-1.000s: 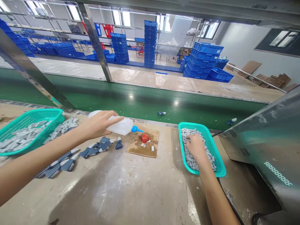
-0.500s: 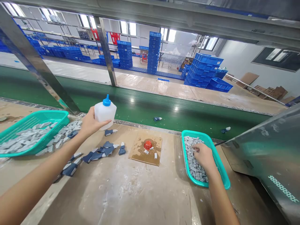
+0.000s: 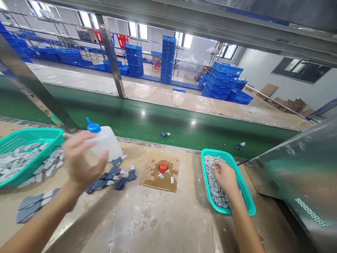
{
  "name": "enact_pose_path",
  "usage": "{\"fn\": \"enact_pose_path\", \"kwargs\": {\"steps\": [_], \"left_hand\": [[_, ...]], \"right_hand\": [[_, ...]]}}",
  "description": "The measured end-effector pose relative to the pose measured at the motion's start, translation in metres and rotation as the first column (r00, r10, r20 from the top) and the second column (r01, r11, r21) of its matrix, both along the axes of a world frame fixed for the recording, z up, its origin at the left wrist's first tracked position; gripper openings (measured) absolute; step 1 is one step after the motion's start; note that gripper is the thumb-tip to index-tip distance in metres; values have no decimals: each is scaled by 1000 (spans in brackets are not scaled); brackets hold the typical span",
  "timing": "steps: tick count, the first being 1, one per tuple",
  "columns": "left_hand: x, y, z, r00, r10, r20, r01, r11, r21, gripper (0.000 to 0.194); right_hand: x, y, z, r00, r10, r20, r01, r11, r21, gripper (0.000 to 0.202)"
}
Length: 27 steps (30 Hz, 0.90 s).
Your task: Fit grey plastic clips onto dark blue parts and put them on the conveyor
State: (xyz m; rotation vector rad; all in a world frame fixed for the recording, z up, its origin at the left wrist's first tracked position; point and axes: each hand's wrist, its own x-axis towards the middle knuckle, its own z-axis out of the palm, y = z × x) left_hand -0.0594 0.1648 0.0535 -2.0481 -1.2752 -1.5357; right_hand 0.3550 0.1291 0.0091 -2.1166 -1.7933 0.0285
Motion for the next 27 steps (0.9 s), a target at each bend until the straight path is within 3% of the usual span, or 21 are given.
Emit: {"fn": "enact_pose_path", "kwargs": {"steps": [2,4,5,7,9,11,14,18,20,21,23,25,27], "left_hand": [[36,14,-1,930,-221,-295,208,975,-74,36],[75,43,-8,848,-354,-394,220,912,-347,35],[93,60,-13,850,-374,-372,159,854,-495,39],[119,96,-25,898,-346,-270,46,686,-726,45],[133,123,-33,930,-306,-203,28,611,-791,40],[138,137,-37,950,-284,-134,62,586,-808,32],[132,131,-35,968,-249,25,166,563,-809,32],[112,88,-23,934,-202,294,357,513,-781,35],[100,62,-15,825,-171,538,555,419,-718,32],[95,51,-12,718,-123,685,676,360,-643,31],[86,33,-7,415,44,909,868,280,-410,30],[81,22,-5,172,199,965,931,288,-225,26],[80,16,-6,51,280,959,941,309,-141,21]], "right_hand": [[2,1,0,992,3,-125,4,998,60,29],[4,0,0,979,28,-201,-7,995,103,30],[5,0,0,974,42,-223,-16,993,117,29],[5,-2,1,965,66,-252,-33,991,131,29],[5,-4,2,961,74,-266,-43,992,120,30],[4,-5,4,959,64,-275,-35,994,108,29],[2,-5,5,943,50,-328,-4,990,140,25],[-4,-4,11,808,115,-578,-1,981,194,22],[-14,-4,19,714,201,-671,-81,975,206,22],[-21,-4,24,679,248,-691,-140,968,211,23],[-40,-2,34,627,329,-706,-245,944,222,24],[-62,2,39,592,380,-711,-311,921,234,26],[-83,9,38,566,413,-713,-354,903,242,22]]}}
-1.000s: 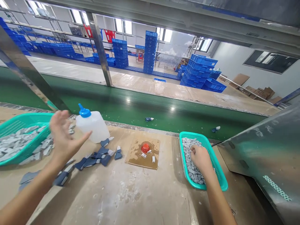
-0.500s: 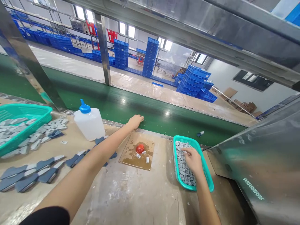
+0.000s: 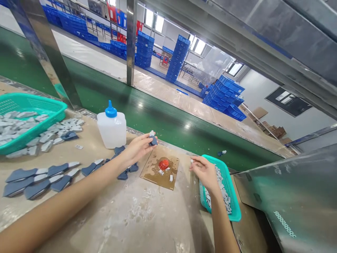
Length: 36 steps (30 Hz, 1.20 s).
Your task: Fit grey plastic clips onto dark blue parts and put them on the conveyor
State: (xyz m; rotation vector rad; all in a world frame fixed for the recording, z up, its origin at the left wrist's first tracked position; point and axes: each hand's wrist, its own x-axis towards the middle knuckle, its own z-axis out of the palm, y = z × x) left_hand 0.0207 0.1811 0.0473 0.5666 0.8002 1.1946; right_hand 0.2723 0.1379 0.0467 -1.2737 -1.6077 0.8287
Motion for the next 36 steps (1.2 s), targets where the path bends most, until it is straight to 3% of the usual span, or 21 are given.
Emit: {"fn": "enact_pose_path", "kwargs": {"steps": [5,13,26,32,36], "left_hand": [[6,-3,-10,998,-16,63,19,998,-53,19],[8,-2,-29,995,-88,52,88,996,6,24],[9,-3,-34,987,-151,53,154,987,-39,17],[10,-5,-41,982,-186,-33,187,982,29,25],[11,-7,-38,979,-159,-129,169,983,70,25]], "right_hand": [[-33,12,-19,995,70,70,-72,997,19,13],[-50,6,-26,884,45,465,-136,977,164,21],[-56,5,-33,833,13,553,-224,921,317,19],[-56,4,-35,825,-8,566,-233,906,352,20],[-57,2,-33,826,-30,563,-226,897,379,21]]}}
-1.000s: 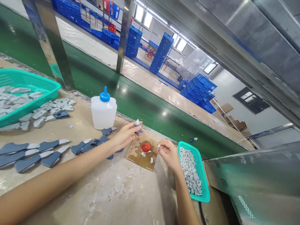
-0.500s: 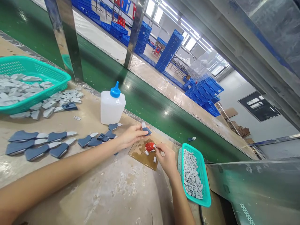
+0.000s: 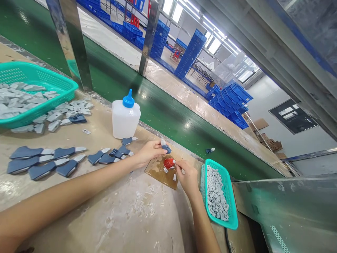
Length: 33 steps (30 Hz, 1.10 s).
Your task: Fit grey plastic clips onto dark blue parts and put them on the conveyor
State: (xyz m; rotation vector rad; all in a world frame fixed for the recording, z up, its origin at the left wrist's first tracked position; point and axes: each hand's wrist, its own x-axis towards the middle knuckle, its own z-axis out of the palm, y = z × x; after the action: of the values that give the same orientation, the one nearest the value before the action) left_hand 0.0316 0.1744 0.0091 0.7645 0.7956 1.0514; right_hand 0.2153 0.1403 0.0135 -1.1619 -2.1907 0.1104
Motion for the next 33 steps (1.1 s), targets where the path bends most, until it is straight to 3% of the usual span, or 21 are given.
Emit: {"fn": "enact_pose_path", "kwargs": {"steps": [6,14,20,25,33], "left_hand": [[2,-2,9,989,0,-149,16,994,111,22],[4,-3,12,955,34,-296,53,958,281,16],[3,-4,13,934,30,-356,84,951,299,18],[3,-5,13,930,5,-369,117,944,308,18],[3,-8,20,947,-16,-322,114,951,287,20]], "right_hand": [[-1,-3,4,1000,-26,2,26,996,86,22],[-1,-5,6,999,-50,3,49,997,66,22],[-4,-6,10,997,-48,-64,54,994,100,22],[-14,-9,22,951,-114,-286,139,988,69,13],[-25,-9,20,933,-65,-353,65,998,-9,14]]}}
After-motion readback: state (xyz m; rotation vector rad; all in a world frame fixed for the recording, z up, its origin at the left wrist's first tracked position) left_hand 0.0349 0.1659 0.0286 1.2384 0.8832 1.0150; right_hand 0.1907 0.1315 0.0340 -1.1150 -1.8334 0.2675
